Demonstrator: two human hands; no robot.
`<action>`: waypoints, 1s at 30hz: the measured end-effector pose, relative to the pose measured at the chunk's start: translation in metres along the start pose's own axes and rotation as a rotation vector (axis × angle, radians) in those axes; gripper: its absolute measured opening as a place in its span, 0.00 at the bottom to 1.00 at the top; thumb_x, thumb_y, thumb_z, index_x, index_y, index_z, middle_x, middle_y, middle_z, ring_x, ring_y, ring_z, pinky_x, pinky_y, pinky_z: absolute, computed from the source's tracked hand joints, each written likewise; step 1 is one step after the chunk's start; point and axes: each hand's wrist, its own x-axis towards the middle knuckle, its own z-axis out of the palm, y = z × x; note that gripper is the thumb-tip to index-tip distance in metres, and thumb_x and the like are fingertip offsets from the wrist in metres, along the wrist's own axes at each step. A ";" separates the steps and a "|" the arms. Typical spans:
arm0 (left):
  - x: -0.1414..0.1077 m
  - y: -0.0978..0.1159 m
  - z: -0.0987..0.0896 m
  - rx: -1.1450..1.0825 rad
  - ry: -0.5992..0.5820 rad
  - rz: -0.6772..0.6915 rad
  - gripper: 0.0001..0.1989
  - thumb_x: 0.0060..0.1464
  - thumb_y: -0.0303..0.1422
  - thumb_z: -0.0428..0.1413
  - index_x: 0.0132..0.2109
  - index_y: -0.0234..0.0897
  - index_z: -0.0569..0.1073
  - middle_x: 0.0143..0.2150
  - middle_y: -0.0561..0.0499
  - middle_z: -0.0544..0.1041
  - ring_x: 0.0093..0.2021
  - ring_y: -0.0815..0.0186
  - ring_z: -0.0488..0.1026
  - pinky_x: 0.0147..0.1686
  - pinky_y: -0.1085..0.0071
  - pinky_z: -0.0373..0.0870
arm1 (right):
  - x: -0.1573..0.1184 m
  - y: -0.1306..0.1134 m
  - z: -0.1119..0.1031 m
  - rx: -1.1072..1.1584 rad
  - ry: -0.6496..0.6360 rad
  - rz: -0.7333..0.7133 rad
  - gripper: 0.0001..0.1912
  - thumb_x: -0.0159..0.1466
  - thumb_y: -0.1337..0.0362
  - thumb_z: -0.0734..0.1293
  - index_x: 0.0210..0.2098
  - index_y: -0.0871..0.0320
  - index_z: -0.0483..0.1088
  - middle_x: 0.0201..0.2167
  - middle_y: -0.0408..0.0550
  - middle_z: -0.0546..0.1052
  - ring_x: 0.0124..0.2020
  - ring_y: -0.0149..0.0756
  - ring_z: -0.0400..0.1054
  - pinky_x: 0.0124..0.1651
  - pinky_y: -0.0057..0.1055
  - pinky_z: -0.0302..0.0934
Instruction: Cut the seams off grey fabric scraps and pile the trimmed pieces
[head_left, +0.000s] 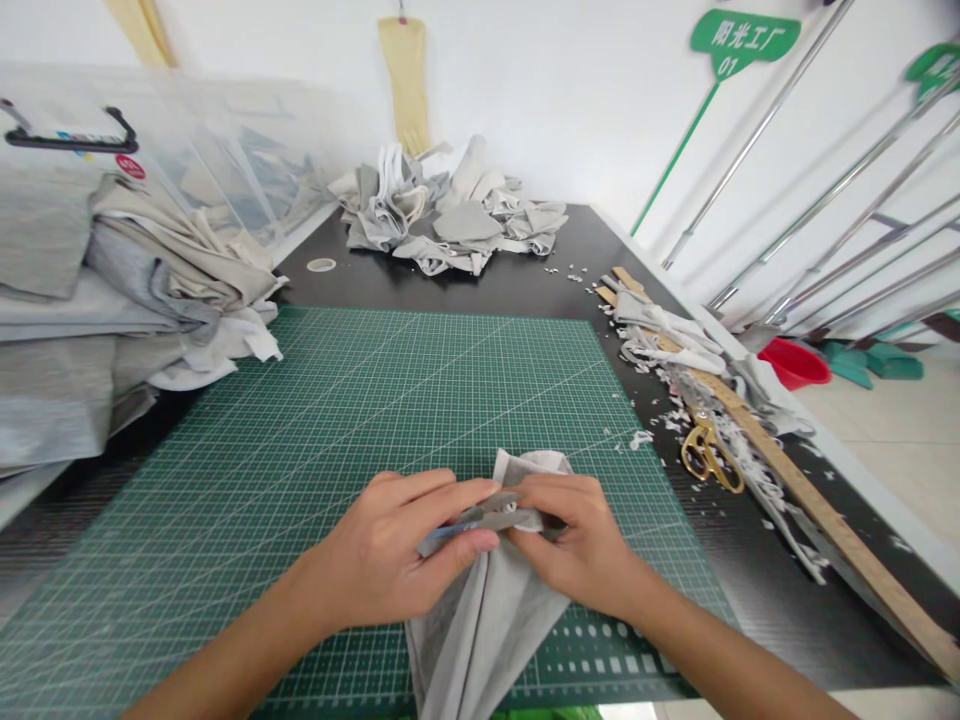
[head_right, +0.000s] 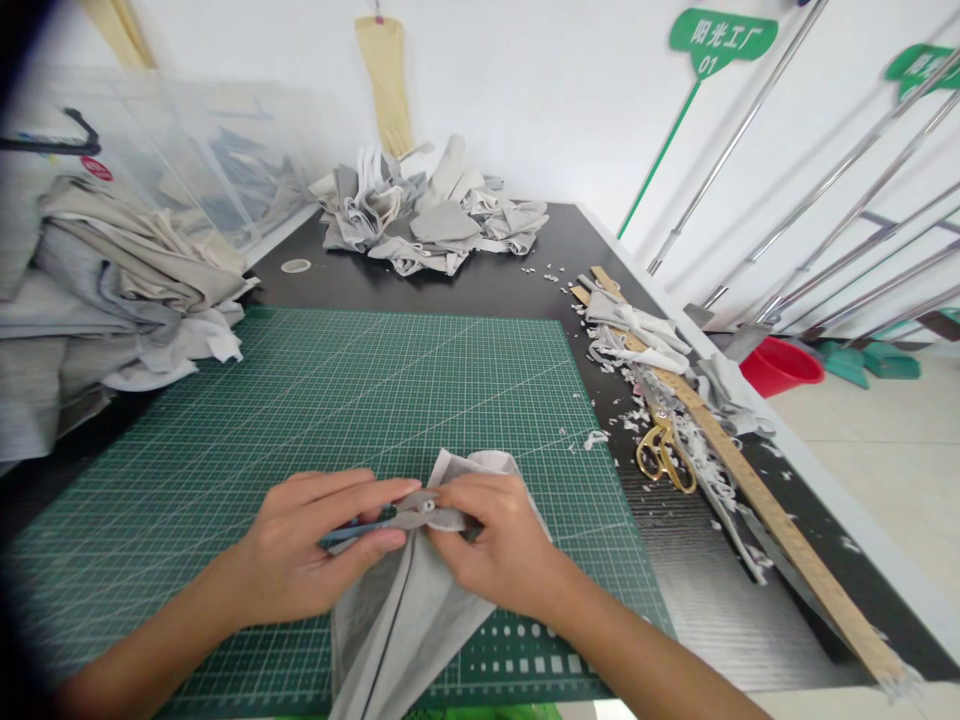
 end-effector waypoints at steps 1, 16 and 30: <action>0.000 0.000 0.000 0.010 0.003 0.002 0.15 0.62 0.33 0.55 0.54 0.36 0.70 0.35 0.53 0.77 0.31 0.68 0.75 0.30 0.69 0.68 | 0.000 0.000 0.000 -0.001 -0.004 0.008 0.06 0.58 0.73 0.64 0.29 0.60 0.73 0.21 0.42 0.74 0.23 0.28 0.66 0.29 0.24 0.57; 0.000 0.001 0.001 0.055 0.033 0.012 0.10 0.63 0.31 0.55 0.51 0.37 0.71 0.39 0.54 0.78 0.33 0.70 0.76 0.31 0.70 0.66 | -0.001 0.001 0.001 -0.014 0.001 0.004 0.06 0.60 0.71 0.65 0.29 0.60 0.72 0.20 0.41 0.71 0.22 0.26 0.63 0.28 0.24 0.54; -0.001 0.001 0.000 0.019 0.014 -0.004 0.12 0.62 0.33 0.55 0.53 0.37 0.71 0.35 0.55 0.77 0.32 0.70 0.75 0.30 0.70 0.66 | -0.002 0.002 0.001 0.025 0.010 0.000 0.08 0.58 0.74 0.65 0.34 0.59 0.75 0.25 0.43 0.77 0.25 0.27 0.69 0.31 0.23 0.59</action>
